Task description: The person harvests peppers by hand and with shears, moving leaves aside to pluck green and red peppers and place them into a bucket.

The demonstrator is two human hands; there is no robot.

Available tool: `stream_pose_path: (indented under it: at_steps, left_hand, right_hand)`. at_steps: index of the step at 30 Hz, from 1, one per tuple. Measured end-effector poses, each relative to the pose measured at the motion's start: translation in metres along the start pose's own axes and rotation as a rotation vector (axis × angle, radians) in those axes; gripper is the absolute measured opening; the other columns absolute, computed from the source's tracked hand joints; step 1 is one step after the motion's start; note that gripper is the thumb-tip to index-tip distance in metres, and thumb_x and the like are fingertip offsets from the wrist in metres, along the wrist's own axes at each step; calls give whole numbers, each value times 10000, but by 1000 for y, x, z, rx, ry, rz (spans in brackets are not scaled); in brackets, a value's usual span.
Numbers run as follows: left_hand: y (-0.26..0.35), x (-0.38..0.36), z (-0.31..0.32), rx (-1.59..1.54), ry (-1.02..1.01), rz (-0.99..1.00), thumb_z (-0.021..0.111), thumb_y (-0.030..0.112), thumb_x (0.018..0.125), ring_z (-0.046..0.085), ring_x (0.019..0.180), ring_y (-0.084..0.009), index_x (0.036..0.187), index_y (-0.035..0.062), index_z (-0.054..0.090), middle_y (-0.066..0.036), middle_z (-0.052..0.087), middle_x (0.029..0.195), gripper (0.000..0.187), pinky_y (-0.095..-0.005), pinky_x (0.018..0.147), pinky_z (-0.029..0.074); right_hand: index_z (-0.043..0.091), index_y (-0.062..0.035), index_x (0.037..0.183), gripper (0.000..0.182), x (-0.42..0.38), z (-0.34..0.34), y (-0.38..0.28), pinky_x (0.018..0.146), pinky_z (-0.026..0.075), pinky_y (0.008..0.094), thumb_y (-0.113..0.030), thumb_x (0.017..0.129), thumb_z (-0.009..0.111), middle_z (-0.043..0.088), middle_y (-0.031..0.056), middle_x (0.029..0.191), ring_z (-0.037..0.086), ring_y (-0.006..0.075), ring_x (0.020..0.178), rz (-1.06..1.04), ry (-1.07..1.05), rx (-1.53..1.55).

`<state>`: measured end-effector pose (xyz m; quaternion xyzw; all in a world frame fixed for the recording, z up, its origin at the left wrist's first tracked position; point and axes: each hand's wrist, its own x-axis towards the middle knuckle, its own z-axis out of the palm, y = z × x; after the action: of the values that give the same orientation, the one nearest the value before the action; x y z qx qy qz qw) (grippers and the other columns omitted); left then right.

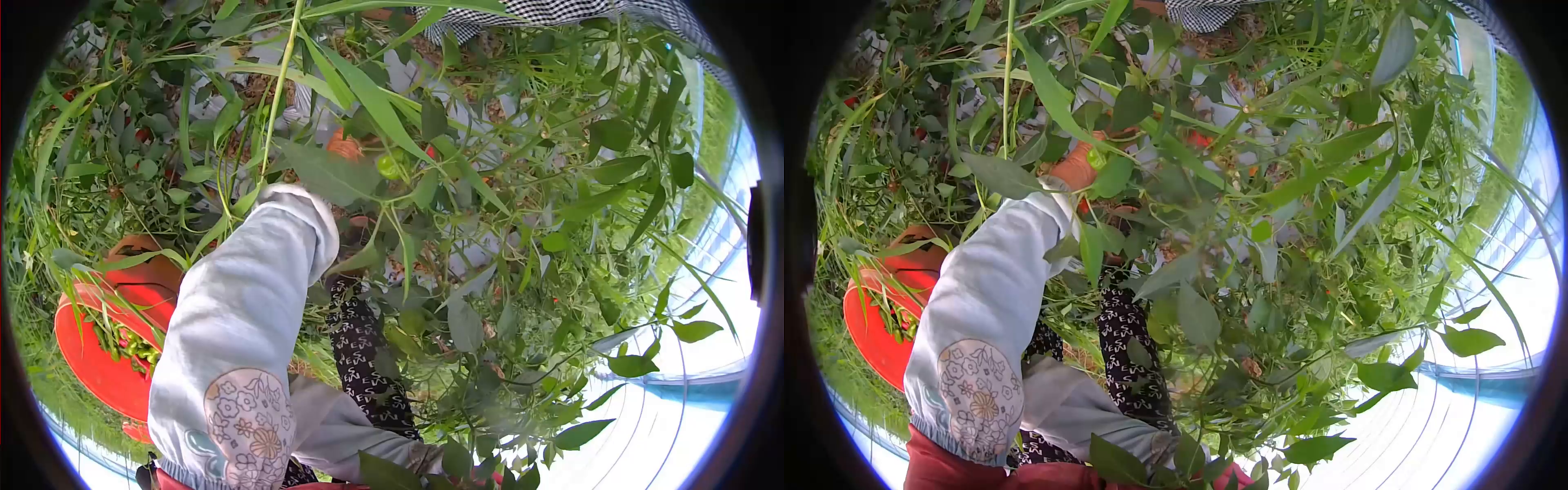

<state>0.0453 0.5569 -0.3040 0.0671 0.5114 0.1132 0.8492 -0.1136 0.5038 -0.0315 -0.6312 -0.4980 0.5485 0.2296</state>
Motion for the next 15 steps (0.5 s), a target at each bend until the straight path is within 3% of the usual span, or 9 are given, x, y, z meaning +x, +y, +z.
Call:
stream_pose_path:
  at_steps: [6, 10, 12, 15]
  left_hand:
    - [22, -19, 4, 1228, -168, 351, 568, 297, 817, 590, 772, -251, 976, 37, 592, -128, 604, 877, 306, -354, 727, 465]
    - [47, -56, -6, 1619, -286, 536, 573, 300, 803, 596, 811, -281, 978, 31, 605, -154, 614, 900, 323, -357, 754, 460]
    - [62, -84, -7, 1638, -293, 451, 575, 302, 796, 599, 831, -296, 979, 28, 612, -167, 618, 911, 331, -359, 767, 457]
    - [97, -142, 19, 1569, -230, 17, 595, 256, 799, 602, 794, -277, 952, 28, 626, -172, 619, 867, 276, -350, 759, 461]
  right_hand:
    - [570, -103, 980, 200, 2, -3, -3, 828, 379, 385, -178, 797, 537, 605, 34, 950, 515, 206, 993, -5, -5, -14]
    - [568, -102, 972, 195, 4, -1, -6, 821, 380, 389, -176, 795, 538, 605, 32, 949, 517, 204, 990, -3, -17, -32]
    - [567, -101, 968, 192, 2, -2, -9, 817, 380, 391, -175, 794, 538, 605, 31, 949, 517, 203, 988, -18, -17, -45]
    - [566, -100, 963, 188, 1, 2, -9, 812, 381, 394, -174, 792, 539, 605, 29, 949, 518, 202, 986, -20, -20, -63]
